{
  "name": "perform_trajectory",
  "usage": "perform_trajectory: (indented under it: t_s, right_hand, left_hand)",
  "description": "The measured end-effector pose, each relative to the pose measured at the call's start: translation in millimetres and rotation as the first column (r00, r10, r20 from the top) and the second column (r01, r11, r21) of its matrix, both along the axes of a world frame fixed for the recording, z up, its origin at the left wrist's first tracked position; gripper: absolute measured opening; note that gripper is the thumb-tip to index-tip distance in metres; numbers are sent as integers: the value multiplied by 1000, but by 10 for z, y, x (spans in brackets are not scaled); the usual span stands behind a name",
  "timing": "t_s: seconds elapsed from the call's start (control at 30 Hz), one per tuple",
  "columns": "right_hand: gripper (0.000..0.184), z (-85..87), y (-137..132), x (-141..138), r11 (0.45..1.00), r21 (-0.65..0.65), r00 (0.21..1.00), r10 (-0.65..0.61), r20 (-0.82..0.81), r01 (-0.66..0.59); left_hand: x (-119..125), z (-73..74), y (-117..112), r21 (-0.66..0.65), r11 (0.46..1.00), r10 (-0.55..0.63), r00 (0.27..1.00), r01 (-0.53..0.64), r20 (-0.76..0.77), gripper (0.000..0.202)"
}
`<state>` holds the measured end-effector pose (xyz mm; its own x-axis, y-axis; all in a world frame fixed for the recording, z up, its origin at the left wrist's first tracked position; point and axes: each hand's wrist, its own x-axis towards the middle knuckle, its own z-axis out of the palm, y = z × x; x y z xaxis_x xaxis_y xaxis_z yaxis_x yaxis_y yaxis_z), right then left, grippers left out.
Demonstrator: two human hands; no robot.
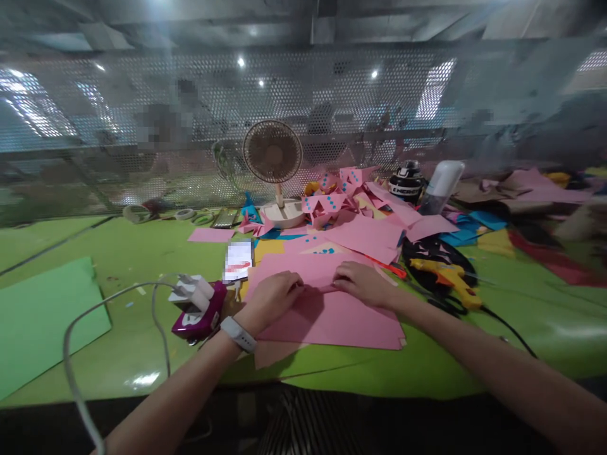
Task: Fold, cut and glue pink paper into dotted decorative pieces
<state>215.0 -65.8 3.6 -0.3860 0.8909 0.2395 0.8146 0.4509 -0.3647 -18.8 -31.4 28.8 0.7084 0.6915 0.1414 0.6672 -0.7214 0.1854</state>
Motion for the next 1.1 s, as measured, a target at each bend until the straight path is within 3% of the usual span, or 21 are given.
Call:
perform_trajectory:
  t_s: [0.1, 0.2, 0.37, 0.57, 0.7, 0.83, 1.1]
  right_hand:
    - [18, -19, 16, 9, 998, -58, 997, -17, -77, 12]
    - [18, -11, 19, 4, 993, -110, 990, -42, -133, 28]
    - [19, 52, -6, 3, 993, -111, 990, -62, -130, 47]
    - [40, -38, -220, -78, 995, 93, 998, -26, 57, 21]
    - [65, -132, -384, -176, 1000, -7, 983, 21, 183, -20]
    - [67, -146, -408, -202, 998, -53, 975, 40, 220, -29]
    - [64, -244, -404, -189, 1000, -3, 978, 14, 208, -14]
  left_hand:
    - [56, -21, -117, 142, 990, 27, 997, -17, -73, 24]
    - [115, -119, -252, 241, 967, -68, 996, 80, -57, 32]
    - [148, -277, -326, 143, 985, -88, 995, 93, -40, 60]
    - [131, -273, -291, 86, 989, -114, 992, 118, -56, 69]
    - [135, -277, -289, 80, 989, -116, 989, 123, -87, 71]
    - [142, -283, -281, 93, 986, -127, 987, 136, -99, 72]
    - [145, -337, -324, 89, 989, -110, 989, 119, -96, 74]
